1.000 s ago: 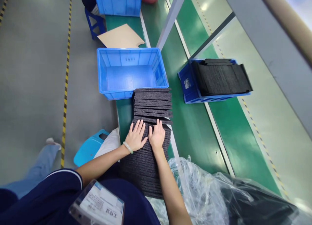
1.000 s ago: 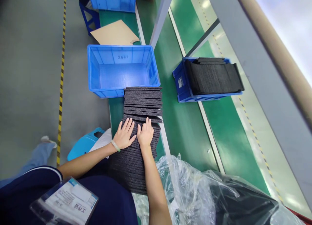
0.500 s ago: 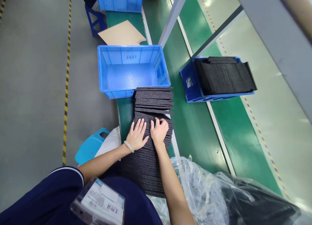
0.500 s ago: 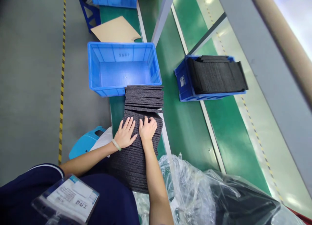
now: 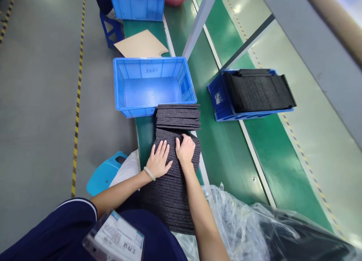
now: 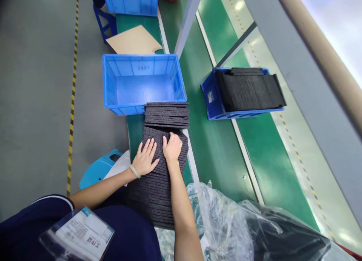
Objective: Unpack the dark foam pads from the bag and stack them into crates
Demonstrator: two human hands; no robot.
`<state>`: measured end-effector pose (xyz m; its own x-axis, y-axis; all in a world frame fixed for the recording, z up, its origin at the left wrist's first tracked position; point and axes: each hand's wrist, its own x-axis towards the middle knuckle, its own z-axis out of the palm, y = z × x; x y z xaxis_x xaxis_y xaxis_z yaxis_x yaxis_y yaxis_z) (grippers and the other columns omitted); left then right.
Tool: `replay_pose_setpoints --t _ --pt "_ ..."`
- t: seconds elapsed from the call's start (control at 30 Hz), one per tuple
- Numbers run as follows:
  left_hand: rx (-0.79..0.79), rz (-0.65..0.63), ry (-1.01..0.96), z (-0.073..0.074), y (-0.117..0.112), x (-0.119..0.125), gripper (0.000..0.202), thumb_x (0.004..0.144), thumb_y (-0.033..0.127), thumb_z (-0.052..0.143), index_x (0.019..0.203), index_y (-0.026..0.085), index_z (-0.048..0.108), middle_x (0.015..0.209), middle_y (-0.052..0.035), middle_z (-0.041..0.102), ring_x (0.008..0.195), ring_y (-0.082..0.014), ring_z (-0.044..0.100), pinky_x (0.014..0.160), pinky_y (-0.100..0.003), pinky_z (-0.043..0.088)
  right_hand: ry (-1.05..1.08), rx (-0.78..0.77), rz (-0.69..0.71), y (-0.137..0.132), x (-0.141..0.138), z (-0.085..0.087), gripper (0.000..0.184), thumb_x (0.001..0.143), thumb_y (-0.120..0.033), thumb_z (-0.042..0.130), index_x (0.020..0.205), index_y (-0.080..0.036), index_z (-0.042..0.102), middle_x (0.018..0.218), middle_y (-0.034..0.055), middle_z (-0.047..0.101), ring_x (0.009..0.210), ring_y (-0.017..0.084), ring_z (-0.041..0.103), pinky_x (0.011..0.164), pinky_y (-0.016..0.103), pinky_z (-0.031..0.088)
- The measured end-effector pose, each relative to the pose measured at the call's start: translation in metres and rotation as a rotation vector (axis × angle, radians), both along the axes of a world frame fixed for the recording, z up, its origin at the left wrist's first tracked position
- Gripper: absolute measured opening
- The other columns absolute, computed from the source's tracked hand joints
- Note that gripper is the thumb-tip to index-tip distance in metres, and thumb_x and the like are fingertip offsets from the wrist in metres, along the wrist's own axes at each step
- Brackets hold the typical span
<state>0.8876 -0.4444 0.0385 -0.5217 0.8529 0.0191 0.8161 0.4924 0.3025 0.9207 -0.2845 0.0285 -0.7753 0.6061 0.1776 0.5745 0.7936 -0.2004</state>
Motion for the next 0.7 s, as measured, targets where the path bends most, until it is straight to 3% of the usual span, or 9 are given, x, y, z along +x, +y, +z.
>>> replay_pose_setpoints --t 0.1,0.27,0.37,0.47,0.57,0.7 --pt "-0.005 0.0 -0.001 0.0 0.0 0.0 0.071 0.09 0.05 0.036 0.145 0.006 0.032 0.152 -0.0183 0.027 0.144 -0.0299 0.015 0.116 -0.051 0.012 -0.047 0.02 -0.07 0.007 -0.012 0.001 0.061 0.095 -0.05 0.026 0.141 -0.011 0.036 0.1 0.0161 0.059 0.095 0.028 0.053 0.086 0.042 0.038" --pt "-0.011 0.0 0.01 0.001 0.001 -0.001 0.071 0.09 0.051 0.036 0.145 0.007 0.032 0.152 -0.0177 0.029 0.144 -0.0293 0.015 0.116 -0.05 0.012 -0.115 0.015 -0.077 0.012 -0.023 0.003 0.056 0.096 -0.05 0.027 0.139 -0.019 0.044 0.094 0.0131 0.057 0.09 0.027 0.051 0.081 0.041 0.038" --pt "-0.014 -0.002 0.015 0.001 0.001 -0.001 0.071 0.09 0.051 0.036 0.145 0.007 0.032 0.152 -0.0173 0.03 0.144 -0.0289 0.015 0.116 -0.05 0.012 -0.058 0.03 -0.103 0.009 -0.019 0.002 0.051 0.096 -0.049 0.029 0.128 -0.019 0.054 0.101 0.0147 0.057 0.096 0.027 0.05 0.084 0.042 0.038" --pt "-0.016 0.001 0.018 0.001 0.001 -0.001 0.071 0.09 0.052 0.035 0.145 0.007 0.032 0.152 -0.0172 0.03 0.144 -0.0289 0.015 0.116 -0.05 0.013 0.004 0.08 -0.091 0.009 -0.02 0.001 0.047 0.095 -0.049 0.031 0.106 -0.016 0.063 0.128 0.0195 0.049 0.119 0.031 0.042 0.09 0.044 0.038" --pt "-0.012 0.006 0.027 0.001 0.001 -0.001 0.072 0.09 0.052 0.036 0.145 0.006 0.032 0.152 -0.0172 0.03 0.144 -0.0293 0.015 0.116 -0.05 0.014 0.004 0.093 -0.002 0.015 -0.026 0.002 0.044 0.096 -0.047 0.03 0.091 -0.015 0.06 0.144 0.0191 0.038 0.134 0.031 0.028 0.092 0.043 0.04" --pt "-0.001 0.005 0.034 0.0 0.002 -0.001 0.071 0.09 0.052 0.036 0.144 0.006 0.034 0.152 -0.017 0.03 0.144 -0.0293 0.015 0.116 -0.05 0.014 -0.004 0.066 0.077 0.023 -0.031 0.001 0.04 0.097 -0.044 0.03 0.089 -0.015 0.057 0.141 0.019 0.043 0.135 0.029 0.03 0.092 0.042 0.041"
